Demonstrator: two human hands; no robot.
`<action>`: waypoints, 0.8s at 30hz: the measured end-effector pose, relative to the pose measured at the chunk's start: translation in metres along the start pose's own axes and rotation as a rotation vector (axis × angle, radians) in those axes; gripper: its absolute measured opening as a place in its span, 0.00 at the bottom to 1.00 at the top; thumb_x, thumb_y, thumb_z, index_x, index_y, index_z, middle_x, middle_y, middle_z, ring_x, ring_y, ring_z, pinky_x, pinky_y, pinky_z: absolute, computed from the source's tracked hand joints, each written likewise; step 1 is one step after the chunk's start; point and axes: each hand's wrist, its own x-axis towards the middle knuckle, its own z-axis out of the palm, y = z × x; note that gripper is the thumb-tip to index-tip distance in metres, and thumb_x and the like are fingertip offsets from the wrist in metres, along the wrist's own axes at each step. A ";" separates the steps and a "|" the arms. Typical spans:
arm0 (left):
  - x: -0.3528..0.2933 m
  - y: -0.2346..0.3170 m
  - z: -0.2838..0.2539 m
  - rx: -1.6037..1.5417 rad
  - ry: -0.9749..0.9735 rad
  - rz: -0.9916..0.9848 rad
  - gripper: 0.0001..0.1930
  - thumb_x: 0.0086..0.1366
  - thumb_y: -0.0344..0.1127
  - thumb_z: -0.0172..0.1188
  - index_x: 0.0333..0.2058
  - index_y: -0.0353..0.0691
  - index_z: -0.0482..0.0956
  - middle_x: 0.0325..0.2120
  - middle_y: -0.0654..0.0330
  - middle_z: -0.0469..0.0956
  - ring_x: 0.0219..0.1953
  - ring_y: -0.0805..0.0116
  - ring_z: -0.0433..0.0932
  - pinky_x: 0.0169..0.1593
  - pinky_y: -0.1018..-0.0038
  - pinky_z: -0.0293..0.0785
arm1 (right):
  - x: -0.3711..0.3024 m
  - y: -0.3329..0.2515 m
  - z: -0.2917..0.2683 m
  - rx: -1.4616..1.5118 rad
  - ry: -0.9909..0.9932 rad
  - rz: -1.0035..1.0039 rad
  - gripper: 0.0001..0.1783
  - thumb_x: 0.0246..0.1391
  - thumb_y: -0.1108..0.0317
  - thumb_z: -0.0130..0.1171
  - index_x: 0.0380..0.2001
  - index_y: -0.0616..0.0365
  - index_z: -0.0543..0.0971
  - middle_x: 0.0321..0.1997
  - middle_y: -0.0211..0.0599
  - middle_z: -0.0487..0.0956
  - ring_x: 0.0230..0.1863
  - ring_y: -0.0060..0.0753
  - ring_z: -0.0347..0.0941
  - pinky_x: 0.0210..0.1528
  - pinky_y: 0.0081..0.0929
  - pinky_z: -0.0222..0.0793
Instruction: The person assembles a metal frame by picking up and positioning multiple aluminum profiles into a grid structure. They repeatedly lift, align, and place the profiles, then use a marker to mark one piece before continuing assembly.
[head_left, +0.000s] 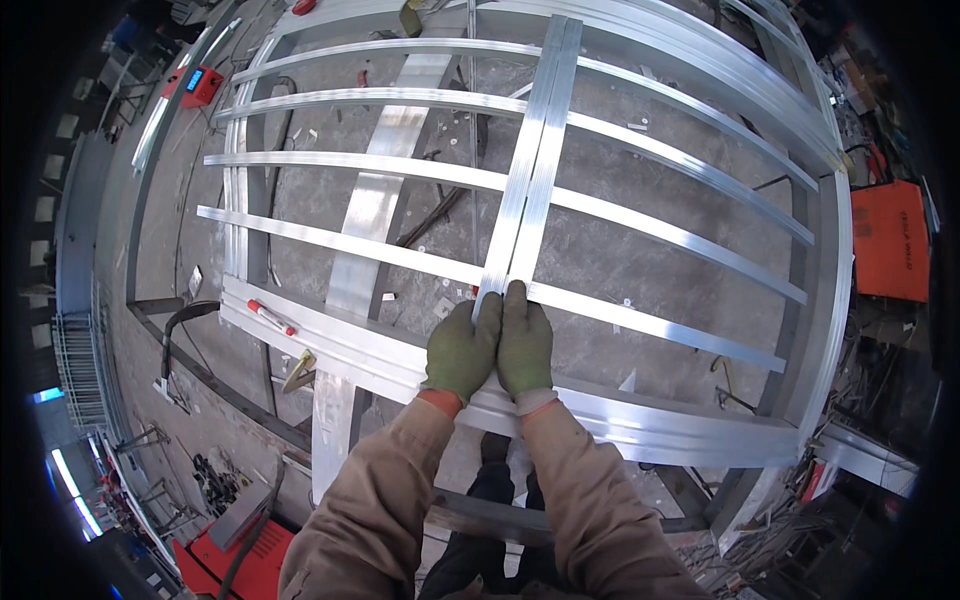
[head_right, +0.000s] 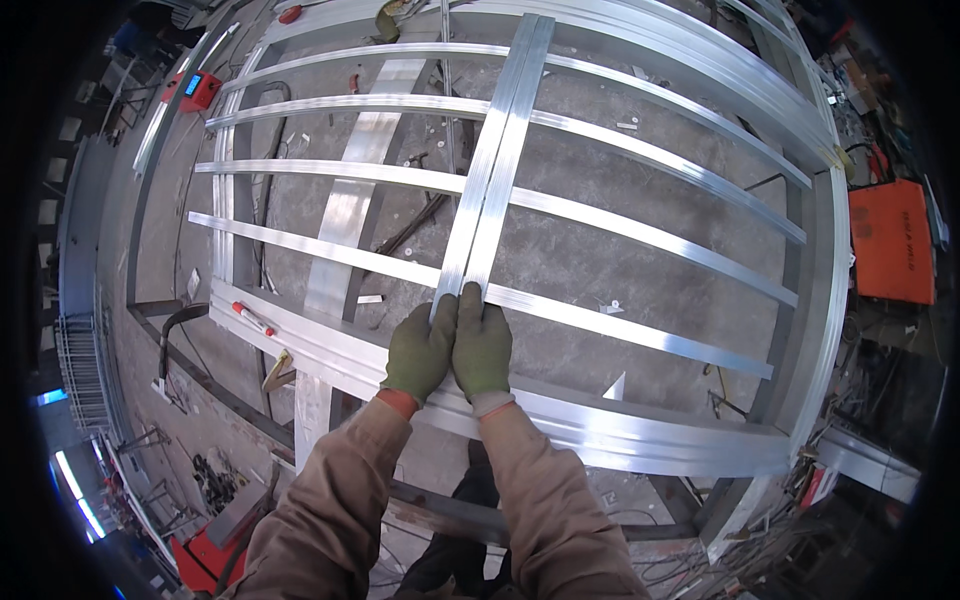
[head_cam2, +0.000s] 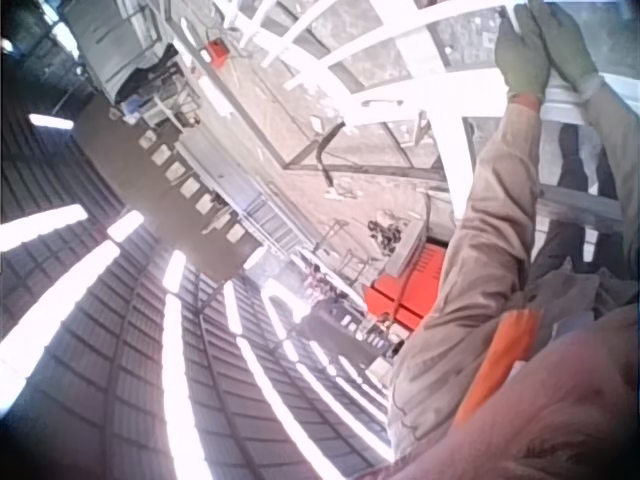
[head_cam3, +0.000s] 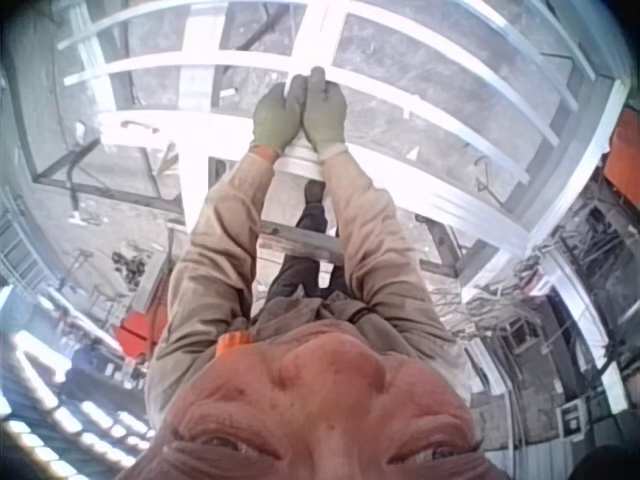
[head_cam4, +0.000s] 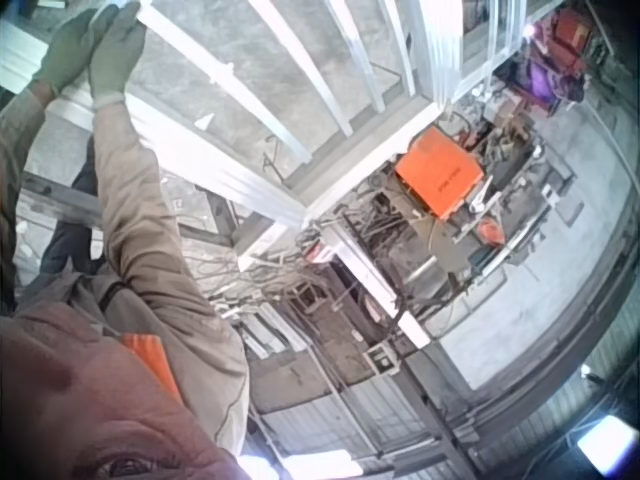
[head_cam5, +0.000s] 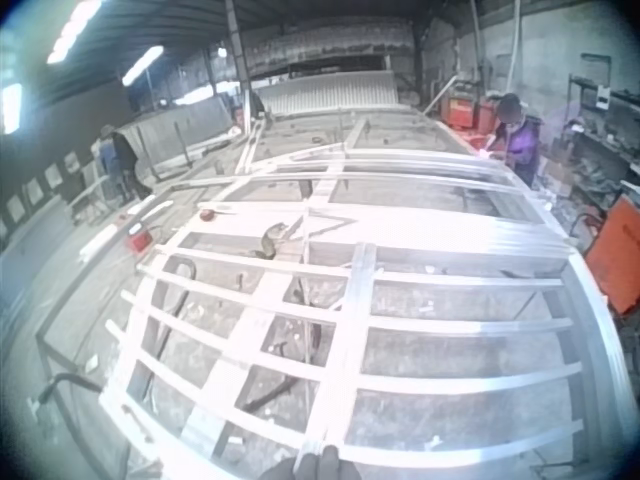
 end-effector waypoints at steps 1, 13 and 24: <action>0.001 0.002 -0.002 0.015 -0.004 -0.008 0.32 0.86 0.63 0.59 0.44 0.33 0.89 0.36 0.35 0.90 0.40 0.29 0.90 0.46 0.40 0.83 | 0.000 0.004 0.000 0.023 0.011 0.012 0.40 0.84 0.35 0.57 0.50 0.71 0.89 0.45 0.60 0.91 0.47 0.56 0.87 0.55 0.50 0.80; -0.001 -0.004 0.001 -0.022 0.032 -0.006 0.31 0.88 0.62 0.58 0.47 0.36 0.91 0.36 0.36 0.91 0.40 0.31 0.91 0.45 0.42 0.85 | 0.000 0.011 0.002 0.136 0.036 -0.022 0.36 0.84 0.39 0.62 0.46 0.70 0.89 0.39 0.43 0.88 0.41 0.32 0.79 0.48 0.41 0.77; -0.004 -0.002 0.006 -0.057 0.025 0.008 0.29 0.89 0.59 0.55 0.51 0.37 0.90 0.39 0.38 0.92 0.43 0.30 0.91 0.47 0.40 0.85 | -0.005 0.000 0.004 0.150 0.055 -0.097 0.36 0.85 0.40 0.61 0.47 0.71 0.88 0.40 0.43 0.88 0.42 0.31 0.77 0.48 0.39 0.76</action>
